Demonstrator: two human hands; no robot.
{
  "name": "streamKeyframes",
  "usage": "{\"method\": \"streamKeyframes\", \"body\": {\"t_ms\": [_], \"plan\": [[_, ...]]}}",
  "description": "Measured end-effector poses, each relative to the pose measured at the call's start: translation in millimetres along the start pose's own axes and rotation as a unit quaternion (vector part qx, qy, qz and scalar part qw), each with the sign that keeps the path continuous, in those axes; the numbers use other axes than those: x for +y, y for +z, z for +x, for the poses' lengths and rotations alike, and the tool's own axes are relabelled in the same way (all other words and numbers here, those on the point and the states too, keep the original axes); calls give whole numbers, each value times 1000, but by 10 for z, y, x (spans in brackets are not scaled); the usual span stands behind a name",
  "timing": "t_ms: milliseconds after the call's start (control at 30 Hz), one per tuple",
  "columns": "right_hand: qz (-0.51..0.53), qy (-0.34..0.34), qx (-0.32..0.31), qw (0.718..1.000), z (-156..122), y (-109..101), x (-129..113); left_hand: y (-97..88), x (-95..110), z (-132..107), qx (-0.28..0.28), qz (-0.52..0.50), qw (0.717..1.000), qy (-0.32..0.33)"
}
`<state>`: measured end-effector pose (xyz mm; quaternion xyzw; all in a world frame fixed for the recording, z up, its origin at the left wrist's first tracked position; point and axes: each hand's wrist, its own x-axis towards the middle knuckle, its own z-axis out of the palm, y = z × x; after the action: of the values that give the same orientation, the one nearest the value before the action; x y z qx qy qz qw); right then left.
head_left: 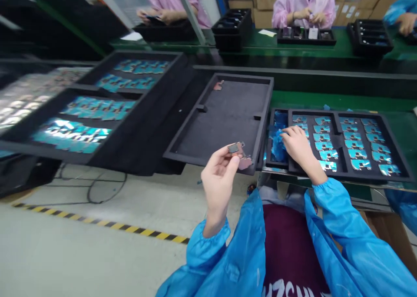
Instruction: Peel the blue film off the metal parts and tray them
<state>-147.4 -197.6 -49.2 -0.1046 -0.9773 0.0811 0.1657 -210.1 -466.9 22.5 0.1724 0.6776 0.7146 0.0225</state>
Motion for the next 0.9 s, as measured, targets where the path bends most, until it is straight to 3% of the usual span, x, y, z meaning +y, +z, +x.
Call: {"method": "streamKeyframes", "body": {"t_ms": [167,267,333,433,533,633,767,900], "plan": [[47,7,88,995,-252,-193,-90,1,52,156,-58,-4,997,-40],[115,5,132,985,-393,-334,-197,-56,75,419,-83,15,996,-31],[155,1,154,976,-485,-400,-245,-84,54,775,-93,37,995,-12],[187,13,169,968,-598,-433,-268,-1,-40,1559,-109,96,989,2],[198,31,165,966,-691,-415,-254,279,-171,2394,-131,219,966,-36],[195,49,154,967,-816,-413,-205,607,-284,2961,-121,349,927,-57],[181,90,163,966,-1057,-489,-81,764,-421,3151,-117,395,911,-18],[159,121,181,963,-1270,-540,41,647,-620,3078,-167,499,844,103]]}}
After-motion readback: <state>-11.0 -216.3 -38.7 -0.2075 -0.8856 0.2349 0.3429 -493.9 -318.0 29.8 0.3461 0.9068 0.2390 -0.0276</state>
